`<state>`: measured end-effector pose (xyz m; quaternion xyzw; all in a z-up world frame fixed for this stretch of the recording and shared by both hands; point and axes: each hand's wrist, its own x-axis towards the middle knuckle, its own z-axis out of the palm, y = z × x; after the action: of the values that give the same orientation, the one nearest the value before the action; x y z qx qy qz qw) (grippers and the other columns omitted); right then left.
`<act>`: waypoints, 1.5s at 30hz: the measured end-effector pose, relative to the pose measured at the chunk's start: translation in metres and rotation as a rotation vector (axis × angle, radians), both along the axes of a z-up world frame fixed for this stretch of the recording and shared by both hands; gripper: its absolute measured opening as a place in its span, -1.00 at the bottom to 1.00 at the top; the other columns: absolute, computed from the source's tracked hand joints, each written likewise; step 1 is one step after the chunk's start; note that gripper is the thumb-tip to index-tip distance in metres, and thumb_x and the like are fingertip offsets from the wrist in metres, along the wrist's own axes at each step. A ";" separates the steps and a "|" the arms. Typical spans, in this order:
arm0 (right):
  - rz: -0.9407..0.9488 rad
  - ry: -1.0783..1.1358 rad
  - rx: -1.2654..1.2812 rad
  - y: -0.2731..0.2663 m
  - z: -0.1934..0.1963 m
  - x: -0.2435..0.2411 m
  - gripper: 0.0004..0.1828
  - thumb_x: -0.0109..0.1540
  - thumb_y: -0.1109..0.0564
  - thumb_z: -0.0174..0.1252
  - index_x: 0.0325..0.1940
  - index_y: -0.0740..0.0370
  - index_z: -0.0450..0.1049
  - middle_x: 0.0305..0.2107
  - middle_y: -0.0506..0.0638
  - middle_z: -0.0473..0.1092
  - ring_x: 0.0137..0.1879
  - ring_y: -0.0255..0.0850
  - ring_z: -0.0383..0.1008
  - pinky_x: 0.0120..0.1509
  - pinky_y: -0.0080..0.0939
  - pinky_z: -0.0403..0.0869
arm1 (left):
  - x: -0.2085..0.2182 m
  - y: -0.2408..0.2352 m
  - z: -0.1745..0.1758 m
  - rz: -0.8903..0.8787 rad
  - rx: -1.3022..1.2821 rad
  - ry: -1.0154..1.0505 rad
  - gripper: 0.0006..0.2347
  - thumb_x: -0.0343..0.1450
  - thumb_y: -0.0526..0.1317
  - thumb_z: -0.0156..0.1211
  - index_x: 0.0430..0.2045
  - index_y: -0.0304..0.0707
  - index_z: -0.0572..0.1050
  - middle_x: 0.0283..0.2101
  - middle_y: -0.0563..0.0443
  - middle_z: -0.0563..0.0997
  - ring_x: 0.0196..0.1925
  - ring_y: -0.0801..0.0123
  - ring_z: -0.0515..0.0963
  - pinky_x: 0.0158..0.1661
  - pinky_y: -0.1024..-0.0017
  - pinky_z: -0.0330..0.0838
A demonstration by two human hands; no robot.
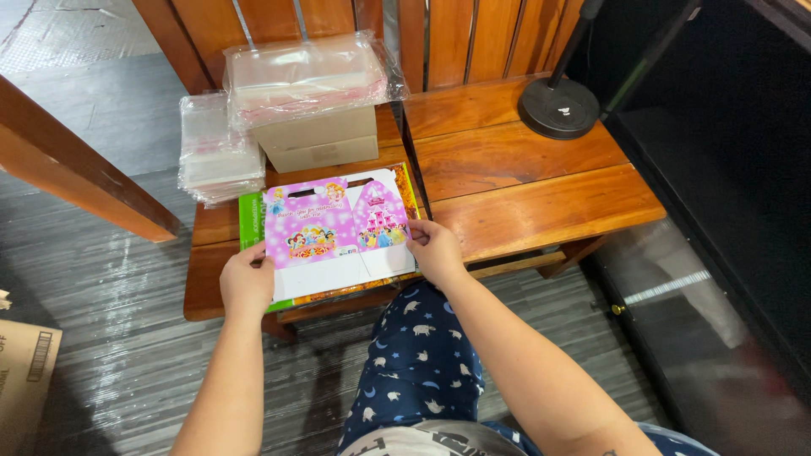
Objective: The person repeatedly picks up small pink and white paper items from a stack on a black shelf and places them onto a green box on a low wooden bench. The person handles the items by hand, stacking them one by one.
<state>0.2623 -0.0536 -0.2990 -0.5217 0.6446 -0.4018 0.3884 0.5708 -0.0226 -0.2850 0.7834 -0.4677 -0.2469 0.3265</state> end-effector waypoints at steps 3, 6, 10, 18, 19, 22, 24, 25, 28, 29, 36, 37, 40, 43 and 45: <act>0.009 0.030 -0.008 -0.001 0.000 -0.002 -0.59 0.13 0.19 0.33 0.08 0.12 0.63 -0.29 -0.07 0.58 -0.18 -0.37 0.61 -0.06 -0.35 0.55 | 0.000 0.003 -0.003 0.003 0.005 0.003 -0.70 0.43 -0.26 0.22 0.07 -0.06 0.62 -0.02 -0.10 0.64 0.01 0.16 0.64 0.04 0.24 0.49; 0.022 0.055 0.007 -0.001 -0.003 -0.004 -0.59 0.13 0.14 0.36 0.08 0.02 0.63 -0.28 -0.14 0.59 -0.16 -0.41 0.62 -0.05 -0.37 0.55 | 0.002 0.005 -0.003 0.001 -0.002 0.018 -0.70 0.43 -0.28 0.21 0.07 -0.13 0.62 -0.02 -0.11 0.64 -0.01 0.14 0.65 0.02 0.24 0.50; 0.031 0.066 -0.010 0.003 -0.007 -0.006 -0.64 0.13 0.18 0.36 0.03 0.06 0.65 -0.26 -0.10 0.60 -0.14 -0.39 0.61 -0.02 -0.36 0.55 | 0.005 0.000 -0.006 -0.006 -0.010 0.014 -0.70 0.43 -0.28 0.23 0.07 -0.14 0.62 -0.02 -0.12 0.65 -0.02 0.14 0.65 0.01 0.23 0.50; 0.039 0.147 0.000 -0.002 -0.015 -0.006 -0.65 0.13 0.10 0.40 0.01 -0.08 0.67 -0.28 -0.22 0.60 -0.14 -0.43 0.61 0.00 -0.38 0.54 | 0.010 -0.001 -0.013 -0.010 -0.011 0.053 -0.70 0.42 -0.29 0.24 0.07 -0.19 0.60 -0.02 -0.08 0.66 -0.05 0.20 0.65 -0.03 0.27 0.51; 0.041 0.147 0.002 -0.001 -0.015 -0.007 -0.65 0.13 0.10 0.40 0.01 -0.08 0.67 -0.28 -0.22 0.60 -0.14 -0.43 0.61 0.00 -0.38 0.54 | 0.010 -0.002 -0.013 -0.008 -0.009 0.054 -0.70 0.42 -0.29 0.24 0.07 -0.19 0.60 -0.02 -0.08 0.66 -0.05 0.20 0.65 -0.03 0.27 0.51; 0.025 0.110 -0.005 0.002 -0.015 -0.008 -0.66 0.15 0.12 0.39 0.02 -0.05 0.67 -0.28 -0.21 0.59 -0.15 -0.45 0.59 0.01 -0.40 0.52 | 0.012 -0.001 -0.014 -0.010 -0.013 0.054 -0.70 0.43 -0.29 0.25 0.07 -0.19 0.60 -0.03 -0.06 0.66 -0.06 0.23 0.65 -0.04 0.28 0.51; 0.020 0.119 -0.019 0.001 -0.015 -0.008 -0.66 0.15 0.15 0.38 0.02 -0.02 0.67 -0.29 -0.18 0.59 -0.16 -0.42 0.60 0.02 -0.37 0.53 | 0.012 -0.001 -0.013 -0.015 -0.006 0.043 -0.70 0.43 -0.29 0.25 0.07 -0.19 0.59 -0.02 -0.06 0.66 -0.05 0.23 0.65 -0.04 0.28 0.51; 0.019 0.119 -0.020 0.001 -0.015 -0.007 -0.66 0.15 0.15 0.38 0.02 -0.02 0.67 -0.29 -0.18 0.59 -0.16 -0.42 0.60 0.02 -0.37 0.53 | 0.010 0.000 -0.010 -0.016 -0.007 0.042 -0.70 0.43 -0.29 0.25 0.07 -0.19 0.59 -0.02 -0.06 0.66 -0.05 0.23 0.65 -0.04 0.28 0.51; 0.023 0.165 -0.022 0.000 -0.016 -0.007 -0.65 0.13 0.13 0.40 0.00 -0.05 0.67 -0.28 -0.18 0.60 -0.14 -0.39 0.62 0.01 -0.36 0.54 | 0.008 0.002 -0.005 -0.021 0.010 0.038 -0.70 0.44 -0.28 0.24 0.08 -0.21 0.58 -0.01 -0.07 0.66 -0.03 0.21 0.65 -0.02 0.27 0.50; 0.020 0.168 -0.022 -0.001 -0.016 -0.007 -0.66 0.13 0.12 0.40 0.00 -0.06 0.68 -0.29 -0.20 0.60 -0.15 -0.40 0.62 0.01 -0.36 0.54 | 0.009 0.001 -0.007 -0.023 0.010 0.037 -0.70 0.43 -0.28 0.24 0.07 -0.20 0.58 -0.01 -0.07 0.66 -0.03 0.20 0.65 -0.02 0.26 0.49; 0.023 0.171 -0.042 0.000 -0.017 -0.007 -0.66 0.14 0.14 0.40 0.01 -0.04 0.68 -0.28 -0.16 0.59 -0.15 -0.40 0.62 -0.01 -0.37 0.55 | 0.007 0.005 0.002 -0.030 0.024 0.020 -0.70 0.44 -0.26 0.22 0.07 -0.17 0.58 0.00 -0.05 0.66 -0.01 0.20 0.65 0.01 0.25 0.48; 0.021 0.171 -0.043 0.000 -0.017 -0.007 -0.66 0.14 0.14 0.40 0.01 -0.04 0.68 -0.28 -0.16 0.59 -0.15 -0.40 0.62 -0.01 -0.37 0.55 | 0.008 0.004 -0.001 -0.032 0.024 0.020 -0.70 0.44 -0.26 0.22 0.07 -0.17 0.58 0.00 -0.05 0.66 -0.01 0.20 0.65 0.01 0.25 0.48; 0.031 0.158 -0.047 0.000 -0.017 -0.006 -0.66 0.14 0.15 0.39 0.01 -0.03 0.67 -0.28 -0.15 0.58 -0.15 -0.40 0.62 -0.02 -0.38 0.55 | 0.011 -0.001 -0.008 -0.036 0.023 0.012 -0.70 0.44 -0.25 0.23 0.07 -0.15 0.58 0.00 -0.04 0.66 0.00 0.22 0.64 0.01 0.27 0.48; 0.018 0.103 -0.052 0.002 -0.016 -0.006 -0.66 0.16 0.20 0.37 0.04 0.05 0.67 -0.27 -0.09 0.58 -0.15 -0.37 0.61 -0.01 -0.36 0.55 | 0.013 -0.002 -0.011 -0.045 0.027 -0.005 -0.69 0.43 -0.22 0.23 0.08 -0.12 0.58 0.00 -0.03 0.66 0.01 0.20 0.65 0.03 0.26 0.47; 0.027 0.052 -0.041 0.002 -0.017 -0.006 -0.65 0.16 0.21 0.35 0.04 0.08 0.66 -0.26 -0.09 0.56 -0.15 -0.40 0.57 0.02 -0.35 0.54 | 0.012 0.000 -0.009 -0.042 0.035 0.003 -0.70 0.43 -0.22 0.22 0.08 -0.12 0.59 0.00 -0.02 0.66 0.01 0.21 0.65 0.03 0.27 0.47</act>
<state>0.2562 -0.0518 -0.3157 -0.5484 0.6390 -0.3961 0.3660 0.5826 -0.0224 -0.2943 0.7788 -0.4790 -0.2629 0.3081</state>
